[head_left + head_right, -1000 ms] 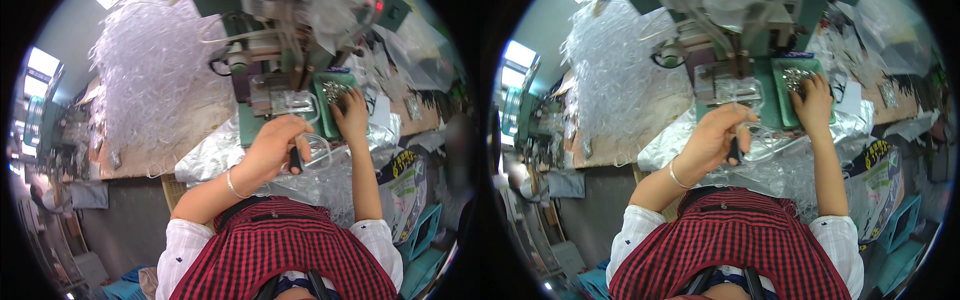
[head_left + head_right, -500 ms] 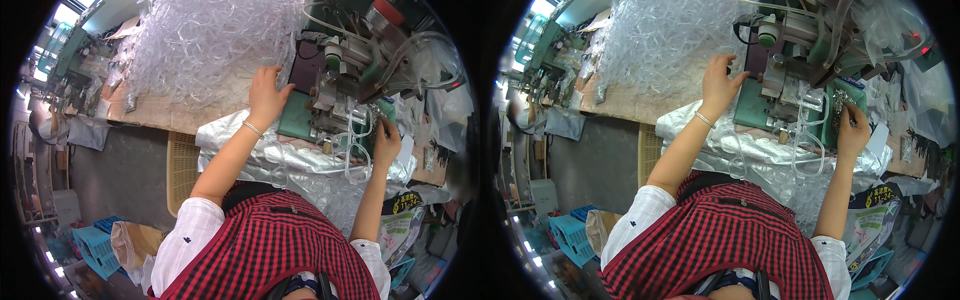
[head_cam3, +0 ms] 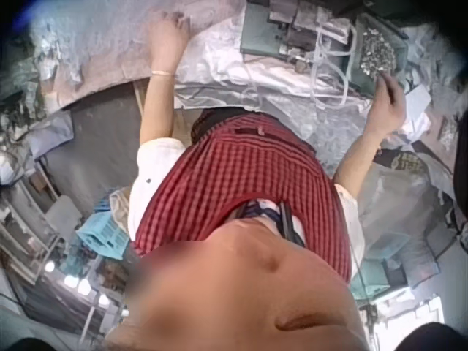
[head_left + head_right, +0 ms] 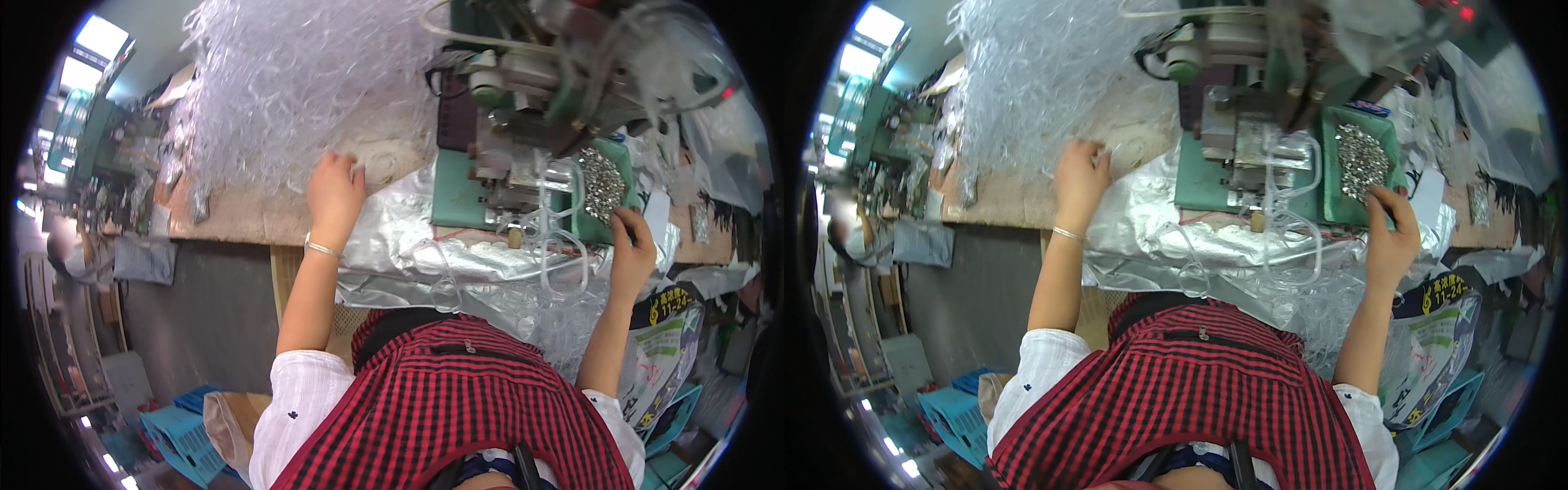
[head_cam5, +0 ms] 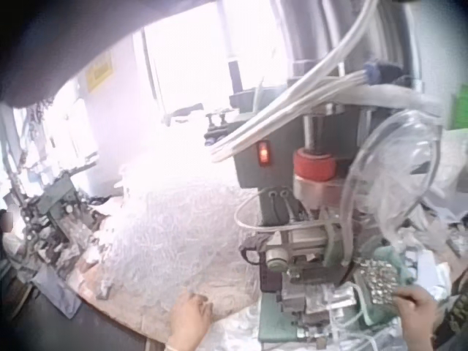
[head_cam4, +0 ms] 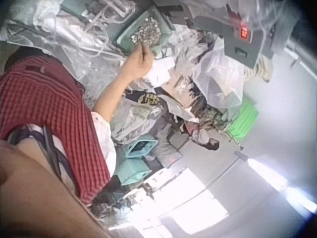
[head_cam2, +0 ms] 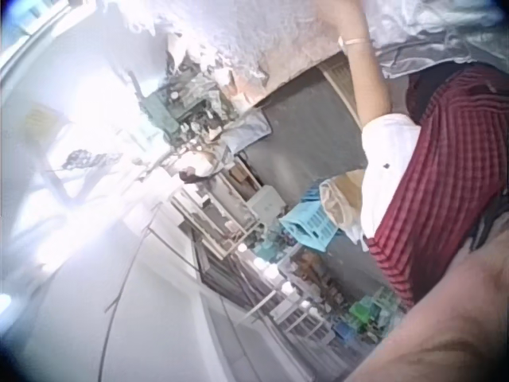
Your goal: The person repeatedly picks up clear plastic hangers and metal hooks, inserts the hooks into the hanger slots using a small press machine, and places the finished hangers into a basket. The process is repeated continuously.
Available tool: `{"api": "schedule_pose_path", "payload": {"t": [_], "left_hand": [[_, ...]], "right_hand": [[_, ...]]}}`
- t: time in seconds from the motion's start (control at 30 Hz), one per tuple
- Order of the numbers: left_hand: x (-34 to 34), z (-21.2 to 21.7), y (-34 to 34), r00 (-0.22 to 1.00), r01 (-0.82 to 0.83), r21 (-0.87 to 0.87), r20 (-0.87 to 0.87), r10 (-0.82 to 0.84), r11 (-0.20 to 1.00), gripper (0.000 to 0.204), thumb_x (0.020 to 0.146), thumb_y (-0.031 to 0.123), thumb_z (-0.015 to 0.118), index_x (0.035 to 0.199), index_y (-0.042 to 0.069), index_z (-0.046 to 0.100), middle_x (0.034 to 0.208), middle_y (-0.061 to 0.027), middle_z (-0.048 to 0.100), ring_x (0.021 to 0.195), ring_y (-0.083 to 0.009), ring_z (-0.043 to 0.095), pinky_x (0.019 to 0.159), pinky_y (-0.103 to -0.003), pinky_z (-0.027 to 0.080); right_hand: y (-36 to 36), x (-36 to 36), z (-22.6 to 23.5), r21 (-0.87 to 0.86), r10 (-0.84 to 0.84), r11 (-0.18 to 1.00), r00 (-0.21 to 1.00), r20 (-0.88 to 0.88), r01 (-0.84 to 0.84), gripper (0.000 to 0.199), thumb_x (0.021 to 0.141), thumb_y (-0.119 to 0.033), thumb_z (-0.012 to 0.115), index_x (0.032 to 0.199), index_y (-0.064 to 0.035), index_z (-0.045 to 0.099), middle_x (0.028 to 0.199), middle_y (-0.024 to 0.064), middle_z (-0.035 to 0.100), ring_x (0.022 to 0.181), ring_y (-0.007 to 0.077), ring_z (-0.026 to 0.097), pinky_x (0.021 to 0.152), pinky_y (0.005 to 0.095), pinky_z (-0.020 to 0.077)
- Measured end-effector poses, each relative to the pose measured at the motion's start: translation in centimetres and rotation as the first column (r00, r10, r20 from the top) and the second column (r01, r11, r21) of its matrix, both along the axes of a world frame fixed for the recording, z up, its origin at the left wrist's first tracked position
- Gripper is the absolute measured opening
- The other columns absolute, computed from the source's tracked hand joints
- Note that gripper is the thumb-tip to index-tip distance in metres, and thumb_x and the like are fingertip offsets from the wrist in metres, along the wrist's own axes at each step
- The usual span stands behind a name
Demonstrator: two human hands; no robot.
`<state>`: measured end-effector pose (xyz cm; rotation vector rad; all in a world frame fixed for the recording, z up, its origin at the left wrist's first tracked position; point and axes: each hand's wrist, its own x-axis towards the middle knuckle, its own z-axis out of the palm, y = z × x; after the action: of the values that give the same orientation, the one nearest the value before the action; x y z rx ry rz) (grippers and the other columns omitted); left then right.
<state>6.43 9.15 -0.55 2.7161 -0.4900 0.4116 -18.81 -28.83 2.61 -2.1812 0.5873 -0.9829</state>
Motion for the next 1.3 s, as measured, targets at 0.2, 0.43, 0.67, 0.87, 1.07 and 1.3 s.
{"api": "schedule_pose_path", "payload": {"t": [0.2,0.43,0.67,0.87,1.07,1.3], "left_hand": [[1.3,-1.3,-1.1,1.000,-0.010,0.108,0.028,0.007,0.994,0.022,0.079,0.023,0.074,0.086,0.003,0.066,0.091,-0.0151,0.063,0.086,-0.0373,0.063,0.073,-0.047,0.051],[-1.5,4.7,-3.9,0.923,0.095,-0.963,-0.010,-0.384,0.254,0.004,0.101,0.003,0.059,0.100,0.005,0.056,0.102,-0.0094,0.067,0.090,-0.0136,0.065,0.068,-0.029,0.054],[-4.4,16.7,-11.9,0.748,0.566,-0.813,0.438,-0.498,0.135,0.018,0.101,0.000,0.057,0.118,0.003,0.053,0.111,-0.0168,0.066,0.097,-0.0259,0.069,0.081,-0.041,0.061],[-4.8,16.1,-11.7,0.545,0.706,-0.707,0.581,-0.604,-0.043,0.013,0.098,-0.001,0.059,0.109,0.001,0.053,0.103,-0.0202,0.068,0.094,-0.0287,0.069,0.075,-0.047,0.064],[-8.1,11.4,-13.2,0.263,0.962,-0.120,0.659,-0.705,0.246,0.022,0.069,0.005,0.081,0.085,0.005,0.065,0.108,-0.0101,0.074,0.069,-0.0199,0.061,0.059,-0.033,0.054],[-8.1,11.2,-14.6,0.186,0.973,0.008,0.563,-0.805,0.231,0.026,0.070,0.006,0.081,0.084,0.008,0.059,0.102,-0.0109,0.075,0.072,-0.0252,0.068,0.070,-0.038,0.062]], "right_hand": [[4.0,8.2,8.2,0.262,0.344,0.894,0.932,0.115,-0.363,0.013,0.085,-0.004,0.071,0.097,0.0011,0.075,0.097,0.0067,0.075,0.091,0.0149,0.069,0.085,0.0261,0.0515],[5.5,9.6,6.5,0.489,0.315,0.756,0.896,0.313,-0.436,0.037,0.085,0.002,0.073,0.120,0.0016,0.062,0.096,0.0048,0.071,0.091,0.0106,0.066,0.082,0.0253,0.0507],[7.3,10.4,8.3,0.656,0.304,0.443,0.791,0.531,-0.611,0.051,0.085,0.010,0.069,0.132,0.0048,0.050,0.087,0.0032,0.066,0.093,0.0154,0.067,0.099,0.0331,0.0525],[8.6,7.2,10.0,0.528,0.399,0.663,0.848,0.350,-0.530,0.058,0.088,0.003,0.066,0.143,0.0055,0.046,0.120,0.0141,0.069,0.120,0.0218,0.062,0.108,0.0357,0.0441],[0.0,4.5,0.9,-0.484,-0.229,0.871,0.941,-0.251,0.083,0.026,0.079,-0.015,0.076,0.104,-0.0071,0.074,0.121,0.0158,0.067,0.127,0.0386,0.056,0.102,0.0499,0.0465],[-3.3,4.9,-2.1,-0.381,-0.155,0.914,0.988,-0.001,0.143,0.012,0.079,-0.011,0.075,0.089,-0.0062,0.070,0.107,0.0133,0.069,0.112,0.0362,0.063,0.089,0.0457,0.0496]]}}
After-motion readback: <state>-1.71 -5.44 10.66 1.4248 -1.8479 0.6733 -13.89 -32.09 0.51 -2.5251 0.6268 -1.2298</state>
